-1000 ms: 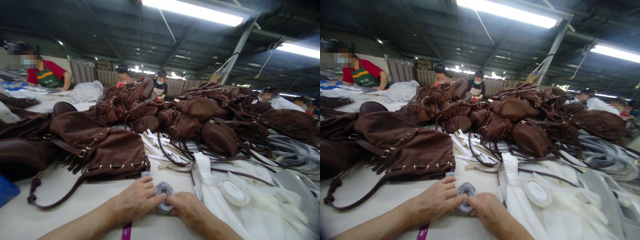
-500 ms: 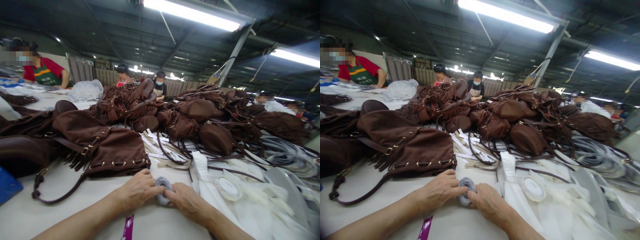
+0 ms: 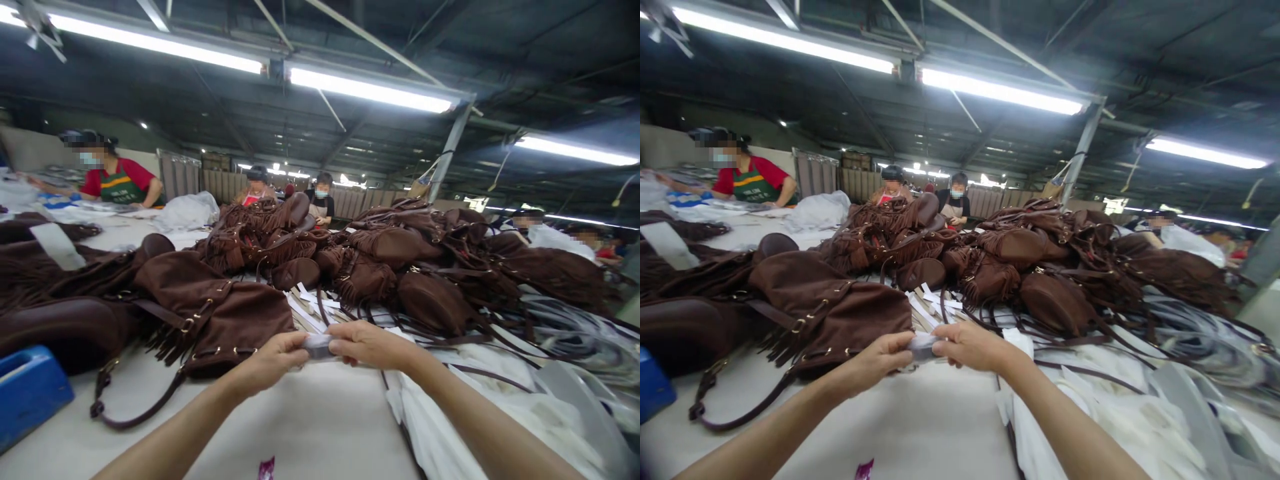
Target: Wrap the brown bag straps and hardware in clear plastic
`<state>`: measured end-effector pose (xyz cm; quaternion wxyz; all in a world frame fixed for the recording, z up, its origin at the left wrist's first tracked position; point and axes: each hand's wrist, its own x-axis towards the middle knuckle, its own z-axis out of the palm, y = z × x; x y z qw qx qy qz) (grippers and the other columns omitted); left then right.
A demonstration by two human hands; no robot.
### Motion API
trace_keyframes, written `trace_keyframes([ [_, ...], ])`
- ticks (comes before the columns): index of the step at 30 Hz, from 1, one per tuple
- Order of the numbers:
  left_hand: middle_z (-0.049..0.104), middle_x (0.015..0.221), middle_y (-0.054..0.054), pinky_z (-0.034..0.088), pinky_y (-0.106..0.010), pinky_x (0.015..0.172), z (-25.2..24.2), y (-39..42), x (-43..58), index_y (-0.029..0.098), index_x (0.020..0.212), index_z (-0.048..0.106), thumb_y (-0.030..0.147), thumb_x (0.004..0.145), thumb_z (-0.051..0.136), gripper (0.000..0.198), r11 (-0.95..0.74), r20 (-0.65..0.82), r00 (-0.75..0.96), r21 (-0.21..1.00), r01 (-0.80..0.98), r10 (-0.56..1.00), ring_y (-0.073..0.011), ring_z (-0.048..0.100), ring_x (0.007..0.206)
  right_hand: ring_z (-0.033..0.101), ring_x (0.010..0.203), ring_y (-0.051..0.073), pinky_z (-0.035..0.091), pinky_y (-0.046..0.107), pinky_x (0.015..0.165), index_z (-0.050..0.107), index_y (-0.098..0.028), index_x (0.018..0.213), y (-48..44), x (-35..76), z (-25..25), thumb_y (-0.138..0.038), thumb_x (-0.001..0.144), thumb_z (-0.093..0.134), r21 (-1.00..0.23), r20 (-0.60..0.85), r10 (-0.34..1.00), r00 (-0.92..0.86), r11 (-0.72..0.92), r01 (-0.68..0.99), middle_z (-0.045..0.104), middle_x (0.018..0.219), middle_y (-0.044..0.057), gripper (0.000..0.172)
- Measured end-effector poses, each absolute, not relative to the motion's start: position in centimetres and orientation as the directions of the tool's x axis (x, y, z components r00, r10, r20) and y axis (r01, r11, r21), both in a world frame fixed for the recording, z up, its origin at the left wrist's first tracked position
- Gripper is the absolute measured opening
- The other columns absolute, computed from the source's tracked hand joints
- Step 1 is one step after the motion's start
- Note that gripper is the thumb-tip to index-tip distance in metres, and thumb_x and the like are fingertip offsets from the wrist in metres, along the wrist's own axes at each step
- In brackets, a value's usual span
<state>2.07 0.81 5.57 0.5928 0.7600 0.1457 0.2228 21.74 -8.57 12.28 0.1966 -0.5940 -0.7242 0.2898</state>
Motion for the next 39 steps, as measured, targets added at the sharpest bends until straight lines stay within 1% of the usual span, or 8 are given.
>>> trace_keyframes([
  [4, 0.046, 0.067, 0.003, 0.029, -0.021, 0.059, 5.2, 0.5, 2.3, 0.015, 0.084, 0.059, 0.038, 0.071, 0.069, 0.028, 0.110, 0.084, 0.730, 0.971, -0.214, 0.678, -0.0093, 0.040, 0.060, 0.058, 0.058, 0.014, 0.040, 0.020, 0.045, 0.057, -0.018, 0.099, -7.3, 20.2, 11.9, -0.045, 0.081, 0.050, -0.889, 0.104, 0.982, 0.160, 0.020, 0.458, 0.061, 0.068, -0.001, 0.033],
  [7, 0.046, 0.068, 0.003, 0.033, -0.021, 0.060, 4.3, -0.1, 2.6, 0.017, 0.090, 0.058, 0.046, 0.069, 0.073, 0.038, 0.257, 0.074, 0.673, 0.889, -0.378, 0.735, -0.0095, 0.044, 0.061, 0.058, 0.060, 0.015, 0.040, 0.021, 0.047, 0.059, -0.017, 0.085, -8.0, 18.3, 10.3, -0.052, 0.078, 0.052, -0.945, 0.205, 0.913, 0.353, 0.091, 0.314, 0.064, 0.074, 0.003, 0.036],
  [10, 0.048, 0.074, 0.002, 0.037, -0.022, 0.061, 3.7, -0.6, 2.7, 0.020, 0.098, 0.057, 0.046, 0.069, 0.074, 0.043, 0.343, 0.063, 0.682, 0.828, -0.443, 0.729, -0.0102, 0.048, 0.065, 0.055, 0.059, 0.015, 0.041, 0.024, 0.053, 0.063, -0.016, 0.078, -9.0, 16.3, 8.5, -0.047, 0.080, 0.054, -0.922, 0.283, 0.889, 0.360, 0.149, 0.357, 0.060, 0.065, 0.001, 0.033],
  [15, 0.050, 0.076, 0.003, 0.039, -0.021, 0.065, 3.2, -0.7, 2.4, 0.021, 0.099, 0.056, 0.044, 0.069, 0.076, 0.043, 0.415, 0.024, 0.716, 0.801, -0.432, 0.698, -0.0088, 0.050, 0.067, 0.059, 0.078, 0.021, 0.046, 0.029, 0.071, 0.067, -0.017, 0.091, -9.1, 14.4, 6.8, -0.041, 0.085, 0.053, -0.855, 0.453, 0.782, 0.428, 0.245, 0.457, 0.066, 0.084, 0.005, 0.029],
  [24, 0.053, 0.078, 0.000, 0.038, -0.024, 0.066, 2.8, -1.0, 2.2, 0.021, 0.102, 0.058, 0.049, 0.073, 0.071, 0.042, 0.321, 0.072, 0.735, 0.867, -0.380, 0.675, -0.0119, 0.051, 0.070, 0.055, 0.061, 0.017, 0.040, 0.027, 0.059, 0.063, -0.018, 0.082, -8.9, 13.4, 6.7, -0.045, 0.089, 0.043, -0.834, 0.404, 0.816, 0.413, 0.143, 0.533, 0.057, 0.062, 0.000, 0.034],
  [30, 0.050, 0.074, 0.002, 0.037, -0.023, 0.065, 3.0, -1.9, 2.7, 0.018, 0.093, 0.059, 0.051, 0.074, 0.070, 0.041, 0.161, 0.149, 0.677, 0.914, -0.373, 0.720, -0.0113, 0.046, 0.067, 0.033, 0.042, 0.007, 0.024, 0.020, 0.041, 0.056, -0.016, 0.083, -9.1, 13.1, 6.3, -0.061, 0.075, 0.057, -0.983, 0.181, 0.835, 0.519, 0.153, 0.096, 0.045, 0.055, -0.006, 0.045],
  [35, 0.054, 0.079, 0.000, 0.041, -0.029, 0.073, 2.8, -2.2, 2.8, 0.018, 0.088, 0.059, 0.049, 0.084, 0.058, 0.031, -0.211, 0.344, 0.624, 0.937, -0.279, 0.702, -0.0159, 0.048, 0.076, 0.018, 0.040, 0.003, 0.010, 0.019, 0.037, 0.058, -0.015, 0.090, -9.5, 12.7, 5.7, -0.067, 0.062, 0.069, -0.988, 0.058, 0.871, 0.489, 0.120, -0.095, 0.035, 0.052, -0.011, 0.061],
  [39, 0.056, 0.086, -0.005, 0.041, -0.036, 0.079, 3.0, -3.5, 2.6, 0.020, 0.086, 0.063, 0.036, 0.090, 0.051, 0.021, -0.641, 0.535, 0.534, 0.767, 0.018, 0.655, -0.0226, 0.047, 0.088, 0.012, 0.044, 0.004, 0.008, 0.018, 0.040, 0.061, -0.013, 0.090, -10.5, 12.2, 5.2, -0.057, 0.066, 0.074, -0.964, 0.075, 0.843, 0.533, 0.198, -0.176, 0.020, 0.051, -0.013, 0.052],
])
